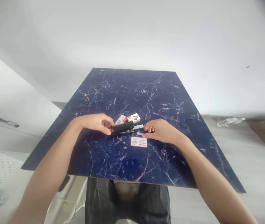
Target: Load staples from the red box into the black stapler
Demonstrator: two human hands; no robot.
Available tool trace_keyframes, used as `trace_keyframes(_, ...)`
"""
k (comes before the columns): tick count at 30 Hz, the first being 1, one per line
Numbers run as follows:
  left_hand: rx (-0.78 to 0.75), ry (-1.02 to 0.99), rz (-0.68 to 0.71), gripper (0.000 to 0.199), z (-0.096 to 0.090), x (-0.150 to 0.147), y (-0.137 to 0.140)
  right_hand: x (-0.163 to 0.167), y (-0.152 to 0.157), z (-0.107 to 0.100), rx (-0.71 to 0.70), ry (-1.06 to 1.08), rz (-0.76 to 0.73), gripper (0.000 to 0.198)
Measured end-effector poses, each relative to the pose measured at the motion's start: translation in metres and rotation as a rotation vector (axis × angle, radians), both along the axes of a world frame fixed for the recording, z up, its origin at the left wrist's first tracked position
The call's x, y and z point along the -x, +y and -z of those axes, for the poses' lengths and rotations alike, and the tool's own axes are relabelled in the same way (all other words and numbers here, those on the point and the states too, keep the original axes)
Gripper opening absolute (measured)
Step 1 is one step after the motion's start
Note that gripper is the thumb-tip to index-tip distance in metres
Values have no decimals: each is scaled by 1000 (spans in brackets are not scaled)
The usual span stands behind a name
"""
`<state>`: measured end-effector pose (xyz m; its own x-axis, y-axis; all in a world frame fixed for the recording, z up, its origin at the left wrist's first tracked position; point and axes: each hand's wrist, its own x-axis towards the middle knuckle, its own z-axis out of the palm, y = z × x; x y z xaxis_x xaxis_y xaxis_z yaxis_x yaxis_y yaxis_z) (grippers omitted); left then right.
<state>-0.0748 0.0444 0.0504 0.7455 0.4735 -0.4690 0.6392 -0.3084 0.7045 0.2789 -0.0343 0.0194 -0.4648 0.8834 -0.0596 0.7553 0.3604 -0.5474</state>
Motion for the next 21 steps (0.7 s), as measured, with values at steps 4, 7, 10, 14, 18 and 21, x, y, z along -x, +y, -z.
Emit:
trace_keyframes(4,21,-14,-16,38,0,5,3,8,-2,3,-20,14,19,15)
trace_keyframes(7,24,-9,-12,38,1,8,4,8,-3,3,-21,29,-6,6)
trace_keyframes(10,24,-3,-7,38,1,8,5,2,-3,-1,-38,22,-45,5)
trace_keyframes(14,30,-6,-9,36,-1,7,3,-8,-1,-6,-33,20,5,7)
trace_keyframes(18,35,-5,-18,36,-2,6,2,-13,1,-8,-36,46,38,8)
trace_keyframes(21,37,-13,-16,37,-1,6,3,-13,2,-8,-31,55,49,11)
